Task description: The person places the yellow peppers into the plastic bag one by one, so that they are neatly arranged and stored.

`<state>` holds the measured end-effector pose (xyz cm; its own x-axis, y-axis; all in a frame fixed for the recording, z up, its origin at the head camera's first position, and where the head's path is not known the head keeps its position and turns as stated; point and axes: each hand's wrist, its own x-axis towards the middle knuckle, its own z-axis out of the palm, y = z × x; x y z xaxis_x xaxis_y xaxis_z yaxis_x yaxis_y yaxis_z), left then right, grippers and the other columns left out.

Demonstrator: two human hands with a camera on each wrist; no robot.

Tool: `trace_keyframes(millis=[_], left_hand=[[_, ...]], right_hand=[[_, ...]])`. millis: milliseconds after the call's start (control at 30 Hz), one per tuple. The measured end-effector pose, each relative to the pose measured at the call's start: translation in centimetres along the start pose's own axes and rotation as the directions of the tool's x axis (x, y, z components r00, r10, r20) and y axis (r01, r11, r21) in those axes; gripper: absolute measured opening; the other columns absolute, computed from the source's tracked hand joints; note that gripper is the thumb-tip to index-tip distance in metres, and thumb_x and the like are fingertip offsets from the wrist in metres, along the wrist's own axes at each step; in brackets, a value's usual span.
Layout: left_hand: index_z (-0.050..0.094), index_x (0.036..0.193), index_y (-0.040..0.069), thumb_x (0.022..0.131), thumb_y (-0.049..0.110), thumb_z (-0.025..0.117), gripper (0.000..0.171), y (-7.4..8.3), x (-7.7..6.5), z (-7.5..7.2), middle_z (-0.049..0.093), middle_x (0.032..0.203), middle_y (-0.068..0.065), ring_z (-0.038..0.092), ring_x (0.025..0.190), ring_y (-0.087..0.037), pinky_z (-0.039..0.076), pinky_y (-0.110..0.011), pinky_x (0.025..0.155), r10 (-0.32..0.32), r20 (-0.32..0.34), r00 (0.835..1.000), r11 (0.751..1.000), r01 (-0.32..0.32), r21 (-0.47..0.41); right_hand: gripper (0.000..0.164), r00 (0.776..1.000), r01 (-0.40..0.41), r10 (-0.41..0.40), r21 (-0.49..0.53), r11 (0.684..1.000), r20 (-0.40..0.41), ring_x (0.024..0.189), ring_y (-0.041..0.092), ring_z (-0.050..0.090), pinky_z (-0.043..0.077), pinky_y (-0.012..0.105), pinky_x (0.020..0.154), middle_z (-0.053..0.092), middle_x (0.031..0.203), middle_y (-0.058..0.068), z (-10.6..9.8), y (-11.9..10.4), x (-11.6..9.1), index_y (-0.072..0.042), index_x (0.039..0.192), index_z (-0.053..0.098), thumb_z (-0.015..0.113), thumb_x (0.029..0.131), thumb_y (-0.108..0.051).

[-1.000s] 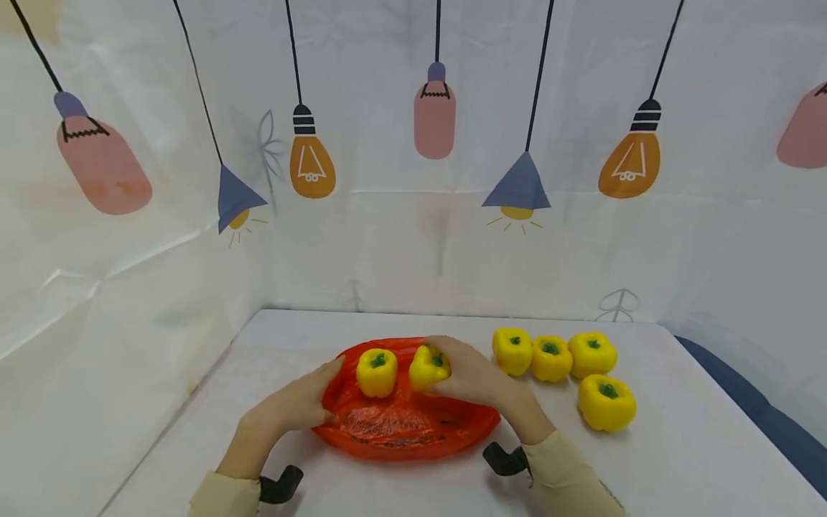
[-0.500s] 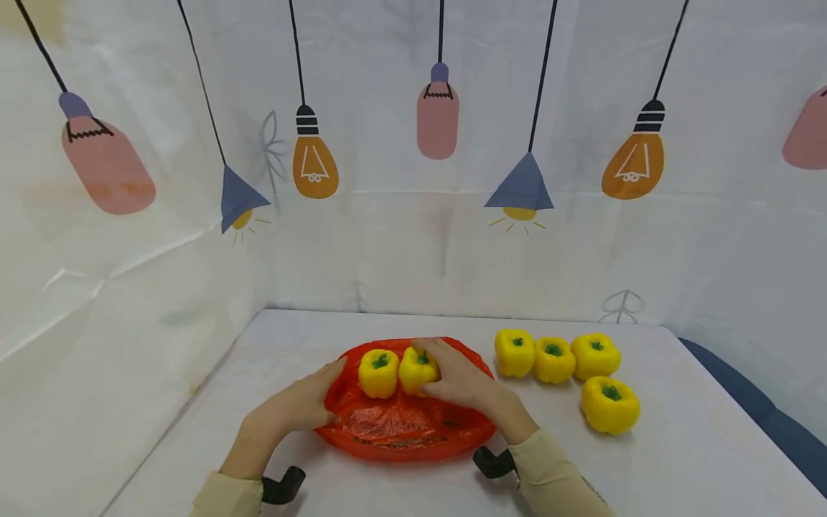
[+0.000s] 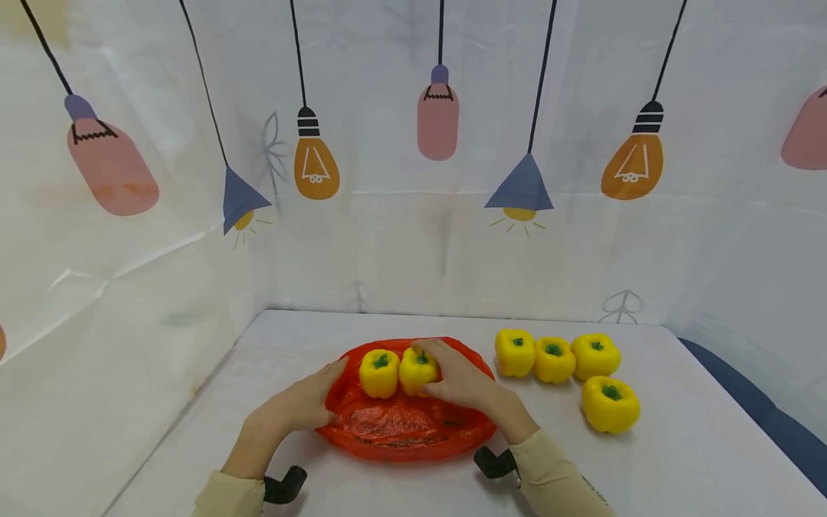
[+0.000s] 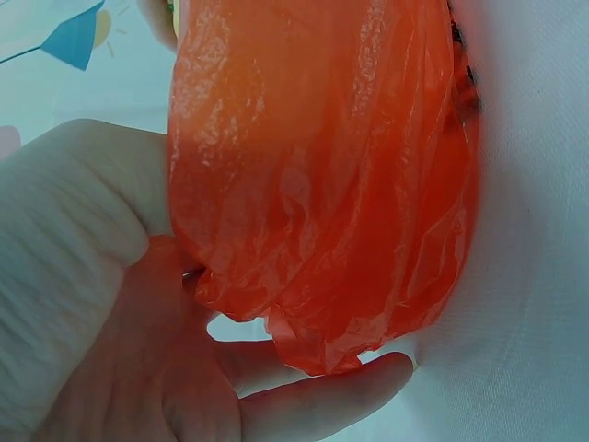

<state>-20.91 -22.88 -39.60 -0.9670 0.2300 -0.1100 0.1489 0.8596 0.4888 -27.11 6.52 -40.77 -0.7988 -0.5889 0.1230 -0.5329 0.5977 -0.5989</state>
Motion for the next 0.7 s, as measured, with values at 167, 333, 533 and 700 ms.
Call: trace_keyframes(millis=[167,333,533,700], left_hand=[[0.032,0.156,0.01,0.08,0.011,0.077,0.089,0.0,0.0,0.0,0.036,0.16,-0.012,0.039,0.144,-0.036,0.036,-0.061,0.114,0.0,0.002,1.0,1.0,0.0,0.0],[0.032,0.156,0.01,0.079,0.01,0.078,0.089,0.1,-0.1,0.0,0.037,0.16,-0.012,0.039,0.144,-0.036,0.037,-0.061,0.113,-0.01,0.001,1.0,1.0,0.01,-0.011],[0.032,0.156,0.012,0.078,0.011,0.079,0.09,-0.1,0.0,0.2,0.038,0.159,-0.01,0.042,0.143,-0.035,0.038,-0.061,0.112,-0.005,-0.007,1.0,1.0,0.005,-0.005],[0.033,0.155,0.011,0.078,0.013,0.08,0.09,-0.2,0.1,0.2,0.039,0.159,-0.011,0.041,0.143,-0.036,0.038,-0.062,0.112,-0.011,-0.004,1.0,1.0,0.011,0.0]], right_hand=[[0.073,1.0,0.0,0.0,-0.017,1.0,-0.008,0.136,0.019,0.046,0.043,0.051,0.113,0.044,0.153,-0.003,-0.3,-0.1,-0.2,-0.025,0.152,0.037,0.073,0.089,-0.029],[0.072,1.0,0.006,-0.006,-0.051,0.999,-0.015,0.136,0.019,0.046,0.045,0.051,0.111,0.044,0.151,-0.004,-0.9,-0.2,-0.6,-0.028,0.151,0.039,0.073,0.088,-0.031],[0.071,0.999,0.017,-0.018,-0.046,0.999,-0.029,0.137,0.022,0.046,0.045,0.056,0.109,0.044,0.152,-0.005,-1.7,0.1,-1.5,-0.031,0.151,0.039,0.073,0.089,-0.029],[0.072,1.0,-0.022,0.021,-0.022,1.0,-0.023,0.137,0.027,0.046,0.046,0.059,0.107,0.04,0.154,-0.006,-2.4,0.5,-2.6,-0.035,0.152,0.037,0.072,0.09,-0.026]])
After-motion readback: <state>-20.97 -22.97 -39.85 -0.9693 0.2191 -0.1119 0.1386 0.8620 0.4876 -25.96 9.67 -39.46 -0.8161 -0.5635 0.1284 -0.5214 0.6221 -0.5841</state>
